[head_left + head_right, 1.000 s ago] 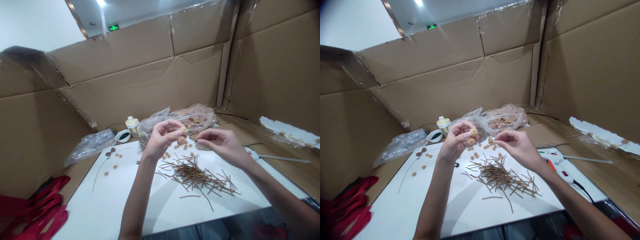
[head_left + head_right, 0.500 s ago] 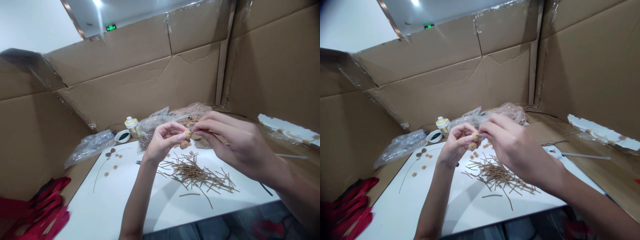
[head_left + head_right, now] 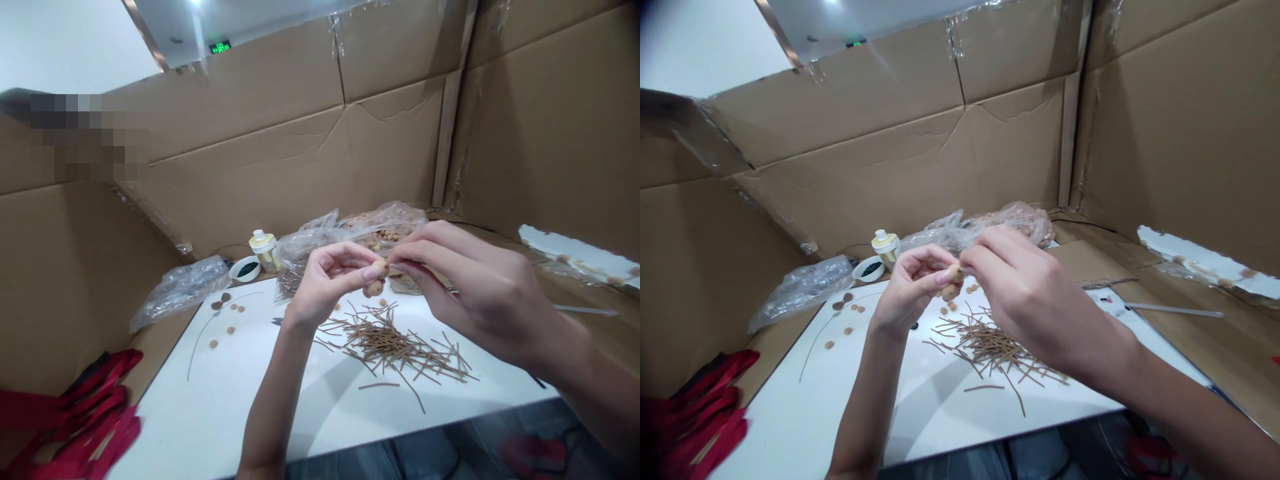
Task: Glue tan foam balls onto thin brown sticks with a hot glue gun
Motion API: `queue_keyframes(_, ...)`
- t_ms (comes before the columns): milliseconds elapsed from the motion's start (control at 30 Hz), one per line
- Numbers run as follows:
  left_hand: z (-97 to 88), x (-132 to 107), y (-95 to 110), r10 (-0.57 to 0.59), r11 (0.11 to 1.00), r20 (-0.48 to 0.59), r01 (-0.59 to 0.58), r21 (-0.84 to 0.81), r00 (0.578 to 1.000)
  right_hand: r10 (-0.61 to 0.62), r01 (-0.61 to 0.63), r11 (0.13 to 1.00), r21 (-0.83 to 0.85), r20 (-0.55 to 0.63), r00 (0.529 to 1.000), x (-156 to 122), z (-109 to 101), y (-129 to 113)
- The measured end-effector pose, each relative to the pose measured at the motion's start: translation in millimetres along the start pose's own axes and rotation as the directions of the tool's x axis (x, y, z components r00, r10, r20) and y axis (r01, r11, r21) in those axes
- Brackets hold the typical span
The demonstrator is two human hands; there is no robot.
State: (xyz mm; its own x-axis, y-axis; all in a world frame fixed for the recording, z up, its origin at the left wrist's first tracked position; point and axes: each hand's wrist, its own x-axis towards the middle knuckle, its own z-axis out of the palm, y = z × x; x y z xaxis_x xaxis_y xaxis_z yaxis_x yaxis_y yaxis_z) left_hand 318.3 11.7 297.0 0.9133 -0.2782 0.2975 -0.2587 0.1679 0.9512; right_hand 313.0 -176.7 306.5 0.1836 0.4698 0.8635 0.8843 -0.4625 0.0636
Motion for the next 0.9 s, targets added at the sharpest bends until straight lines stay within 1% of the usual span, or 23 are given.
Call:
queue_keyframes(167, -1.7, -2.3, -0.6, 0.032, 0.999, 0.02, -0.033, 0.011, 0.999, -0.014, 0.014, 1.0, -0.002, 0.019, 1.0, -1.8, 0.5, -1.2)
queue_keyframes(267, -1.3, -3.0, 0.0, 0.042, 0.999, 0.009, -0.042, 0.018, 0.999, -0.01, 0.01, 1.0, 0.012, 0.011, 1.0, -1.2, 0.8, -2.5)
queue_keyframes(433, -0.6, -4.1, 1.8, 0.029, 0.999, -0.022, -0.029, 0.02, 0.999, 0.067, -0.065, 0.99, 0.122, -0.016, 0.998, -0.9, -1.6, -2.4)
queue_keyframes(533, -0.2, -4.7, 2.8, 0.019, 1.0, -0.023, -0.019, 0.009, 1.0, 0.102, -0.097, 0.984, 0.152, -0.03, 0.994, -1.6, -5.6, -1.7)
queue_keyframes(600, 0.1, -5.0, 3.4, 0.017, 1.0, -0.016, -0.017, 0.004, 1.0, 0.112, -0.108, 0.979, 0.171, -0.013, 0.994, -1.7, -7.8, -1.7)
queue_keyframes(733, 1.1, -5.1, 3.9, 0.017, 1.0, 0.006, -0.017, -0.009, 1.0, 0.09, -0.089, 0.984, 0.153, 0.003, 0.996, -0.3, -8.3, -3.1)
queue_keyframes(900, 1.2, -4.8, 3.2, 0.024, 1.0, -0.007, -0.024, -0.003, 1.0, 0.061, -0.062, 0.991, 0.119, 0.014, 0.998, 2.7, -4.8, -5.8)
